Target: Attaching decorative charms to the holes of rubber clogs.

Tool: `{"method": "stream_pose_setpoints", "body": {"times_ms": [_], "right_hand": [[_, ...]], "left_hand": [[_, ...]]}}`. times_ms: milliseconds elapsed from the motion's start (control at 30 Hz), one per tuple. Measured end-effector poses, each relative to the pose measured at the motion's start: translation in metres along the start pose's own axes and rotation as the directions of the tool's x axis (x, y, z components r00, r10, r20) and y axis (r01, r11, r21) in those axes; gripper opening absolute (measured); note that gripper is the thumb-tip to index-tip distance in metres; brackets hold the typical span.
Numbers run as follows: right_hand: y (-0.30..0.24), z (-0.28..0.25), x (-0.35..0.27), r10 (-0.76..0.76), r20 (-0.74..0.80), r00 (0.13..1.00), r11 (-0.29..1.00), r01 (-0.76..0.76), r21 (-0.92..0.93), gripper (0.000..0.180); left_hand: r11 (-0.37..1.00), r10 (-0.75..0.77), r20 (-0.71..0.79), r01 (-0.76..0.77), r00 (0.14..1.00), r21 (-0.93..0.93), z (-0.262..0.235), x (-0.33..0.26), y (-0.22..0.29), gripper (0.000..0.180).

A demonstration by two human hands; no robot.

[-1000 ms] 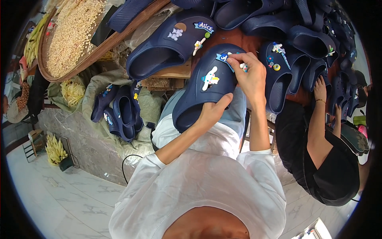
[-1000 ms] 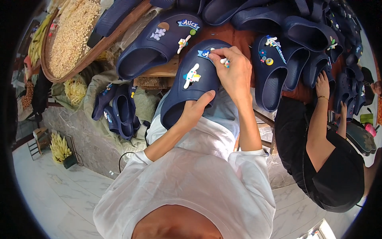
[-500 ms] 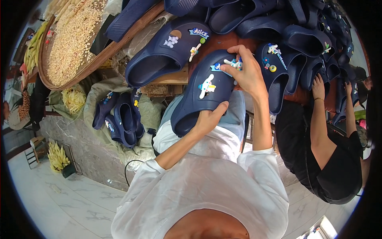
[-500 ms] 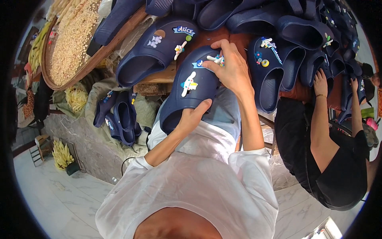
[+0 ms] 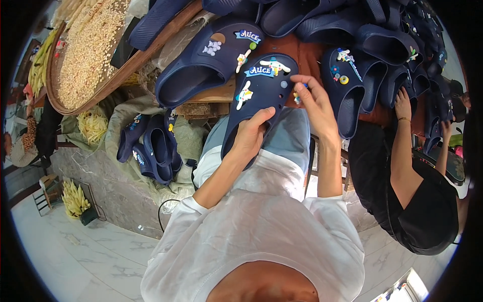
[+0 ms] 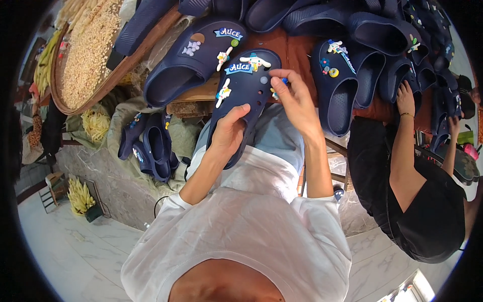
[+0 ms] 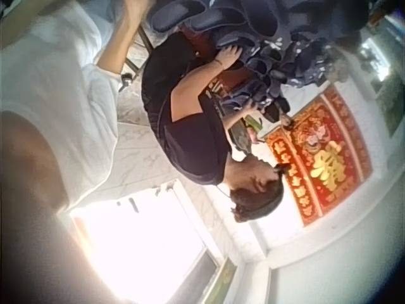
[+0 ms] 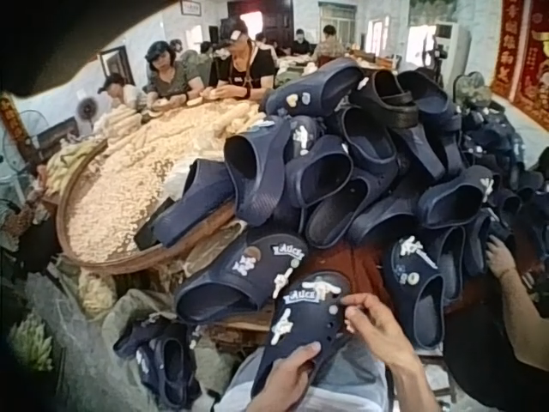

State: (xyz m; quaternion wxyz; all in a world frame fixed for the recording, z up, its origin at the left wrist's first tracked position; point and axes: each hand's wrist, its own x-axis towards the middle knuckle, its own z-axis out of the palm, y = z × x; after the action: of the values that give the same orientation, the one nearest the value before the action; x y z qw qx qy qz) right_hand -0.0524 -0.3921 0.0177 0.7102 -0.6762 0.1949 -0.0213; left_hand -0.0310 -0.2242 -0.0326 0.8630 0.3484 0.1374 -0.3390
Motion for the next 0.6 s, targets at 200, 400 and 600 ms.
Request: {"method": "stream_pose_setpoints", "body": {"times_ms": [200, 400, 600], "right_hand": [[0.035, 0.008, -0.003, -0.104, 0.014, 0.994, 0.994, 0.104, 0.026, 0.025], [0.045, 0.009, 0.001, -0.17, -0.053, 0.984, 0.979, 0.175, 0.101, 0.022], [0.058, 0.01, -0.003, -0.16, -0.102, 0.982, 0.967, 0.177, 0.182, 0.017]], "left_hand": [[0.999, -0.045, -0.035, 0.045, 0.998, 0.006, 0.007, -0.003, 0.001, 0.032], [0.999, -0.025, -0.039, 0.027, 0.999, 0.036, 0.008, -0.006, 0.002, 0.03], [0.997, -0.069, -0.049, 0.071, 0.996, 0.038, 0.005, -0.005, 0.002, 0.023]]}}
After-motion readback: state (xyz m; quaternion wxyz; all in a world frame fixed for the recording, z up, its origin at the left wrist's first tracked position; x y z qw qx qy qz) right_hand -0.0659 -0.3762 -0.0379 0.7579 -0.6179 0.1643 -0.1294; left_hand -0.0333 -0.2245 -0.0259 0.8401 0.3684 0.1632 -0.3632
